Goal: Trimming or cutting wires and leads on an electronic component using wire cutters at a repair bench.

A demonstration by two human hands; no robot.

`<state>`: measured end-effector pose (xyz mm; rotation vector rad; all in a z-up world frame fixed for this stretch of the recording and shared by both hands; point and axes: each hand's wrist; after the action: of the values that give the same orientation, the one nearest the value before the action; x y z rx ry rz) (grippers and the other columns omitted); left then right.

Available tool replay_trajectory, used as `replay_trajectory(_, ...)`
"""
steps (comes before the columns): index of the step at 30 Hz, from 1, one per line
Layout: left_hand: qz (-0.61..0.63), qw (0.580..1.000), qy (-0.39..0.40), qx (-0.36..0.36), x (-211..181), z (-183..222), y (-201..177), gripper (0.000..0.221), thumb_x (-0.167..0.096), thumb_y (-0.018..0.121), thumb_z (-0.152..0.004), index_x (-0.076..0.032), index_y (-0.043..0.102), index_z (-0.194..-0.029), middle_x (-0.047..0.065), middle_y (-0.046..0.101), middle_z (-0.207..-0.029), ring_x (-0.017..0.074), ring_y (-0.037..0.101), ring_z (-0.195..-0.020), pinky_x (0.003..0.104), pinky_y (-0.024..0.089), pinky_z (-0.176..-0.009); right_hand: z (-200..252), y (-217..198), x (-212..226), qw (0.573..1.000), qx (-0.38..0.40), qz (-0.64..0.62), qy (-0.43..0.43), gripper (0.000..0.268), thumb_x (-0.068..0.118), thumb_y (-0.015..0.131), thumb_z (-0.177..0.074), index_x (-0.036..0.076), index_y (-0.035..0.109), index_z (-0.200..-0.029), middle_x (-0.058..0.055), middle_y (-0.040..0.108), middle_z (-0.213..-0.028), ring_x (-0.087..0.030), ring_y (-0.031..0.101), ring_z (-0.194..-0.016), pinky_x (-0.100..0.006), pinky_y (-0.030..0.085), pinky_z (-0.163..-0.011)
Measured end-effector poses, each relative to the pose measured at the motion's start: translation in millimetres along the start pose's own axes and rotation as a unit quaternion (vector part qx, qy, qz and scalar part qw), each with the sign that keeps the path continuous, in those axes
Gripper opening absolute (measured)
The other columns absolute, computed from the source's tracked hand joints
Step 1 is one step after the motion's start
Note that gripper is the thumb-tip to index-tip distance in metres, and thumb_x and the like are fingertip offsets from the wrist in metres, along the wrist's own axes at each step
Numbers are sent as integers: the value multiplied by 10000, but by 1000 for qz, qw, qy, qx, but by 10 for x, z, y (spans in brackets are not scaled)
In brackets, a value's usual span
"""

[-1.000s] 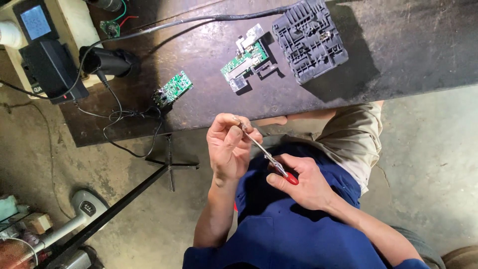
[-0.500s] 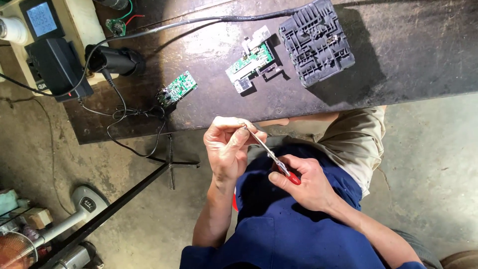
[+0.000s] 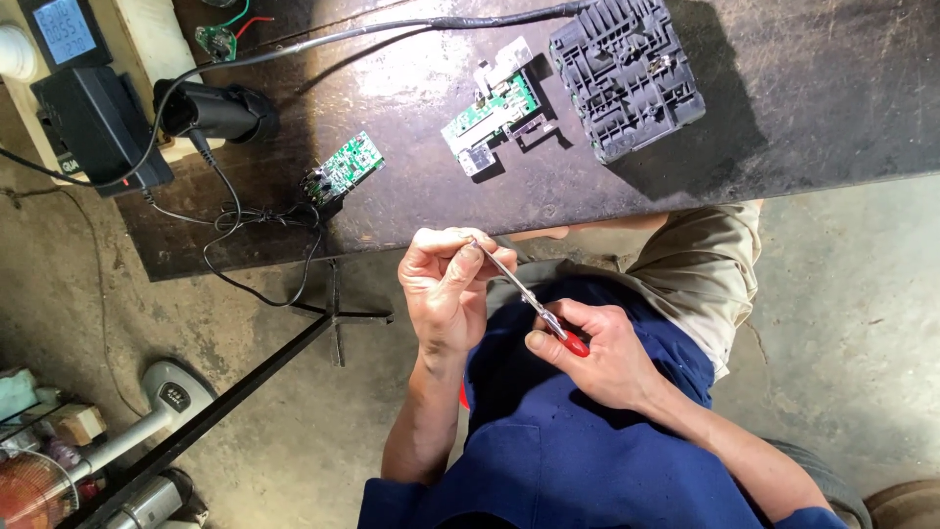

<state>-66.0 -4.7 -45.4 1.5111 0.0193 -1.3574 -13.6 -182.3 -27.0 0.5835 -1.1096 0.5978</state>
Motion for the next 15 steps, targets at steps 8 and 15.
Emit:
replay_trajectory(8,-13,1000,8,8,4,-8,-8,85,139,602,-938,98,604,-1013,329,654,-910,453,765,-813,528,684,-704,-9,-3,27,1000,2,7,-7,155,202,807,-875,65,763,-817,-66,591,-547,-85,510,-524,-237,446,-451)
replay_trajectory(15,-15,1000,8,8,-10,-4,-15,83,142,601,-933,109,595,-1009,342,645,-913,461,762,-813,539,683,-704,-10,-15,-16,1000,-1,14,-16,170,212,808,-878,70,753,-803,-55,578,-525,-78,505,-496,-224,427,-443)
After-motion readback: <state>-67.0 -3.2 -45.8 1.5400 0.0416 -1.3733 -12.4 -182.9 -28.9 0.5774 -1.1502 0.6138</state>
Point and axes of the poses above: each hand's wrist, its own z-axis away from the middle knuckle, its own y-axis out of the palm, x = y × z
